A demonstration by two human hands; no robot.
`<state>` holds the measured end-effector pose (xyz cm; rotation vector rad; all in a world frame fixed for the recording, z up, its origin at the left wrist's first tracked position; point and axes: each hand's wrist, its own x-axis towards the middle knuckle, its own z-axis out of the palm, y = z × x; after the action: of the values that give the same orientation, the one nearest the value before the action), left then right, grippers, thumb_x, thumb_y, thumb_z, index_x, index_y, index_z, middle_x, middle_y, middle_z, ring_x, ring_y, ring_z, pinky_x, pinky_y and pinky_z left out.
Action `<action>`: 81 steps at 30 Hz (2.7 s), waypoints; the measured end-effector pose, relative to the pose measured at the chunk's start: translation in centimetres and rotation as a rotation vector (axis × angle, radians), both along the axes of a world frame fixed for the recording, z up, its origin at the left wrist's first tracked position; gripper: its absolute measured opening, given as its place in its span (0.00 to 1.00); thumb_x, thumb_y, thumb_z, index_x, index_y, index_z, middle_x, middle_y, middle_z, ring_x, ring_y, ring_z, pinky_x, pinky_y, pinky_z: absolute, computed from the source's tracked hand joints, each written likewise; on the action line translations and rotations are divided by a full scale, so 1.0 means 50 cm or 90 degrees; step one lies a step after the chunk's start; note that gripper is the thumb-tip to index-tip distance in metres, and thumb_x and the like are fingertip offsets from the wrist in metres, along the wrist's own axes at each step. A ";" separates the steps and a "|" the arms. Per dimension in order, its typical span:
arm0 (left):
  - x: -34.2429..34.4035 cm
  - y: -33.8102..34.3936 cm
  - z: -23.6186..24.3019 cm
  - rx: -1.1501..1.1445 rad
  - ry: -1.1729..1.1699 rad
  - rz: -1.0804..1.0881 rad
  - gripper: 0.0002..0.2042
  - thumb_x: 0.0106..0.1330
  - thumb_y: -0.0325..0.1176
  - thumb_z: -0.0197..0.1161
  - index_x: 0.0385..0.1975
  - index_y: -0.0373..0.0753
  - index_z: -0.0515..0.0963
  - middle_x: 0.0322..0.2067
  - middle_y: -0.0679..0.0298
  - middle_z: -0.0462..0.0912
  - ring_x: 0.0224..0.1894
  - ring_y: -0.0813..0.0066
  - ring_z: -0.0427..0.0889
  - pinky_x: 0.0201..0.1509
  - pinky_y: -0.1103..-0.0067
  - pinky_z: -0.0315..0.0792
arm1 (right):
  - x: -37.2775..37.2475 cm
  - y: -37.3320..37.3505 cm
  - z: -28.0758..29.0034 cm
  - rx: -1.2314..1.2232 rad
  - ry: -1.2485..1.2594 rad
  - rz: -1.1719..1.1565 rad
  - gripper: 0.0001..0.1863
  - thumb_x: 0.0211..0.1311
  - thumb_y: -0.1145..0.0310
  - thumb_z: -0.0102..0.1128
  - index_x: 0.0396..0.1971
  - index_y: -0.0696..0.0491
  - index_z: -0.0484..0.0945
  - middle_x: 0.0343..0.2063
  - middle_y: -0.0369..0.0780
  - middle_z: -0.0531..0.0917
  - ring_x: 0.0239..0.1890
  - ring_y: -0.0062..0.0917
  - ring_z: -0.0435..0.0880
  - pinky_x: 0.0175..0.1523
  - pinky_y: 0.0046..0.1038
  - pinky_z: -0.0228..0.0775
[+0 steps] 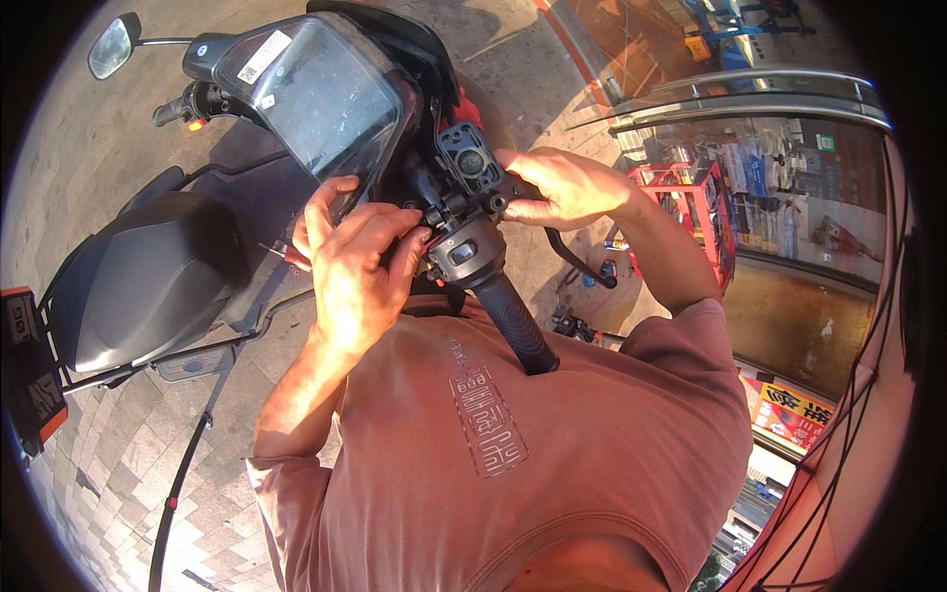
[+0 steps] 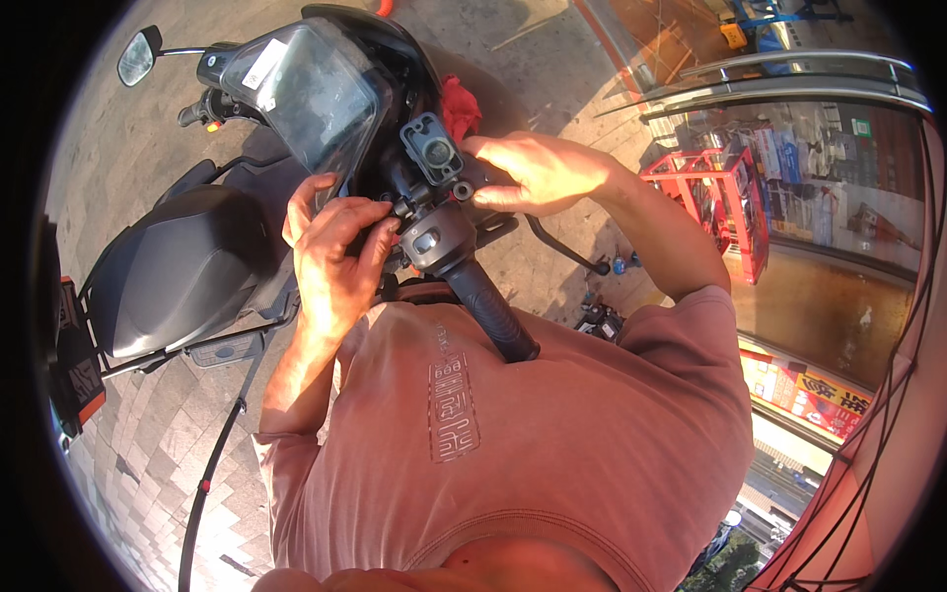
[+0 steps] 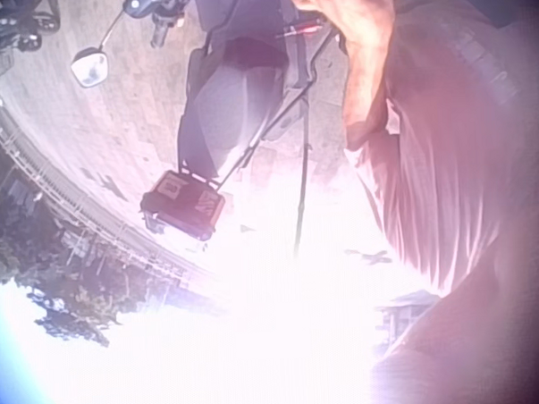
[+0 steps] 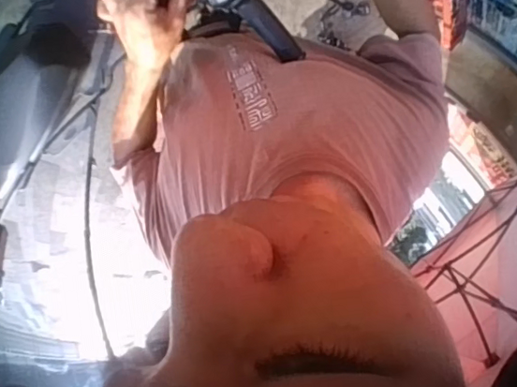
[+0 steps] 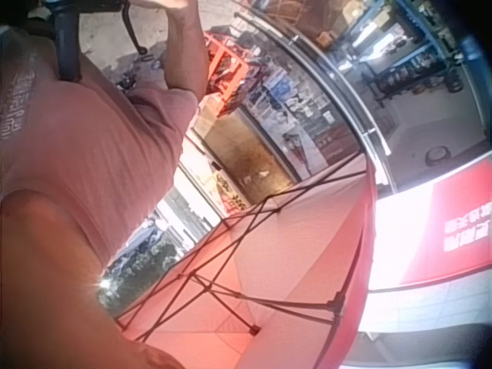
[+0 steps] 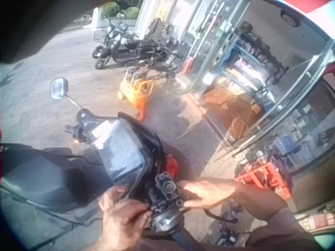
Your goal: The person uses a screwdriver to loosen and remove a screw from the motorcycle's left handlebar assembly. They then detach the brake lever and a small black component, wipe their hands with a red cloth, and reattach the components to the handlebar, securing them with the screw.
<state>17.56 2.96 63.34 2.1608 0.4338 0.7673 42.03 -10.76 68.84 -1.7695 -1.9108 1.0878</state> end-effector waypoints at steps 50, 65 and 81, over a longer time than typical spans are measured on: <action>0.001 -0.003 0.009 0.033 0.041 0.010 0.09 0.50 0.27 0.71 0.32 0.42 0.84 0.32 0.67 0.83 0.58 0.53 0.70 0.63 0.61 0.54 | -0.004 0.002 0.005 -0.038 -0.002 -0.023 0.31 0.60 0.59 0.62 0.58 0.60 0.64 0.36 0.52 0.83 0.39 0.50 0.81 0.41 0.43 0.73; 0.000 -0.002 0.012 0.034 0.047 0.001 0.10 0.49 0.26 0.71 0.33 0.41 0.83 0.33 0.66 0.83 0.61 0.52 0.68 0.64 0.61 0.54 | 0.000 0.000 -0.004 -0.063 -0.006 -0.031 0.31 0.60 0.58 0.61 0.58 0.60 0.64 0.34 0.52 0.82 0.37 0.49 0.81 0.39 0.43 0.71; 0.002 -0.006 0.016 0.054 0.056 0.012 0.08 0.50 0.27 0.71 0.30 0.40 0.82 0.32 0.66 0.82 0.60 0.53 0.69 0.63 0.60 0.53 | 0.001 0.005 0.010 0.008 0.024 -0.010 0.29 0.62 0.61 0.61 0.59 0.58 0.64 0.38 0.49 0.83 0.38 0.49 0.82 0.41 0.42 0.73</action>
<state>17.65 2.65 64.14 2.2797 0.4749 0.7148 42.08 -10.50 69.35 -1.7422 -1.8754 1.0930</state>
